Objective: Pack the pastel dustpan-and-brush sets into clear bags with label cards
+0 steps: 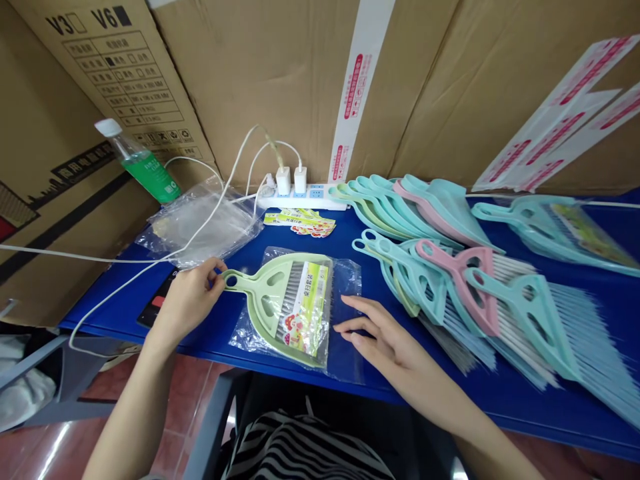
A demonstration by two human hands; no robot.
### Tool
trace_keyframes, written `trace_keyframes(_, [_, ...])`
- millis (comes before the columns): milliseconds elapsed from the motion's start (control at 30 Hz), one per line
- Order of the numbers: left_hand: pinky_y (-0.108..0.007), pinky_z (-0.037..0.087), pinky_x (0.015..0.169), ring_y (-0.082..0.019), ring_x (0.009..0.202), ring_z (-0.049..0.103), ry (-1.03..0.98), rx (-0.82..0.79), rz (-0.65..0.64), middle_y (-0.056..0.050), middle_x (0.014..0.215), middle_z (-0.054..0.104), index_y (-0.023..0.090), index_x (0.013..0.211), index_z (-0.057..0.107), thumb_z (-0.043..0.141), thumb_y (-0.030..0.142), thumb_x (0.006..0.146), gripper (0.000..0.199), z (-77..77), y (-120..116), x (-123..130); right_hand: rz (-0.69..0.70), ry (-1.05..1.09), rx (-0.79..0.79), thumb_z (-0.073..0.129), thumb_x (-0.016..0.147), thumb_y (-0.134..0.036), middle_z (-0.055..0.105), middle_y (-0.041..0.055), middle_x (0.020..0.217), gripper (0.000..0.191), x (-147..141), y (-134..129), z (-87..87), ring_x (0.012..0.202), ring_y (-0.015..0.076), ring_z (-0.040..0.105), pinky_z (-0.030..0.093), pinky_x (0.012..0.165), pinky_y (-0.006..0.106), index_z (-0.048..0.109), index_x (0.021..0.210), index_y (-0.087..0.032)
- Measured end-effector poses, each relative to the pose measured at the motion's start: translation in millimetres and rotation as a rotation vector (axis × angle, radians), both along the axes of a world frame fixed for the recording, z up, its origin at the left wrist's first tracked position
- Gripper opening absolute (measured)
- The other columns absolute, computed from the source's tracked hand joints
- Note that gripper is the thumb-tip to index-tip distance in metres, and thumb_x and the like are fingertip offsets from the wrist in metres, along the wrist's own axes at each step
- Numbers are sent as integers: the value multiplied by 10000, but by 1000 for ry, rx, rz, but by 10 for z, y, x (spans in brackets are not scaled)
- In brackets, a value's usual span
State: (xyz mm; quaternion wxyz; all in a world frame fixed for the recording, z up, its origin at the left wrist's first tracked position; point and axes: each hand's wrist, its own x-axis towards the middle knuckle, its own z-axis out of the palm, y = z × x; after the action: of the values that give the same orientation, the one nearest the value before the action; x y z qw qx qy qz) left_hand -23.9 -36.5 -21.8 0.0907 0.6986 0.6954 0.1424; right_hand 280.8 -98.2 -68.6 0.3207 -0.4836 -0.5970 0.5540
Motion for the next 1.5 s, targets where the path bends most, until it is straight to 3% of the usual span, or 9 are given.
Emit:
trace_keyframes(200, [-340,468,641,-265,792,625,271,313,-43,-109,899,664,181,1003,654,387,242,922,286,-88,-155,181,15,-23,9,450,957,-483,506,121,1329,466,6,-18,13,1110,201,645,560,952,403,480,1383,-297])
trace_keyframes(267, [-388,511,763,-269,856,622,260,406,-236,-117,932,670,176,1023,675,391,260,965,302,-126,-274,334,11,-21,26,461,957,-476,500,111,1344,464,9,-21,-1,1118,211,643,566,943,407,489,1392,-318])
trace_keyframes(400, [-404,524,908,-268,1079,632,175,284,-726,-127,1205,675,172,1286,589,457,468,985,442,-216,-506,644,6,-12,38,460,954,-505,453,116,1418,515,15,-28,-35,1123,209,637,548,975,421,468,1437,-326])
trace_keyframes(500, [-446,471,1040,-313,1296,531,200,242,-882,-176,1414,559,112,1409,471,529,634,893,737,-293,-574,774,6,-12,16,460,946,-540,408,124,1477,577,15,-43,-47,1162,217,617,522,1016,425,437,1476,-313])
trace_keyframes(833, [-395,445,1099,-228,1351,508,257,263,-965,-86,1413,585,228,1347,553,472,380,1001,386,-403,-531,728,54,-56,30,459,960,-516,386,108,1530,557,60,-149,17,1177,228,618,538,1004,425,436,1481,-322])
trace_keyframes(1000, [-408,461,1087,-222,1331,530,234,233,-996,-62,1424,573,243,1334,571,458,350,1009,361,-410,-522,692,32,-325,360,374,996,-360,651,101,1228,453,106,108,122,1027,234,682,567,943,430,508,1424,-294])
trace_keyframes(1133, [-411,446,1103,-215,1346,513,194,183,-1036,-28,1442,554,251,1340,565,477,363,999,370,-390,-482,641,132,-643,695,349,968,-174,654,91,1291,468,150,347,71,1171,271,620,539,985,482,559,1378,-256])
trace_keyframes(1267, [-397,406,1139,-199,1362,494,158,85,-1098,-10,1456,539,266,1330,576,466,370,1006,359,-298,-408,550,182,-855,977,357,933,-60,704,133,1176,416,184,437,6,1062,273,656,589,887,470,665,1200,-144])
trace_keyframes(1500, [-467,403,1132,-278,1378,467,38,50,-1074,-66,1407,593,224,1354,565,610,466,919,500,-175,-353,461,94,-861,1129,412,955,-89,730,127,1052,318,173,387,14,951,243,680,614,795,393,723,1001,-139])
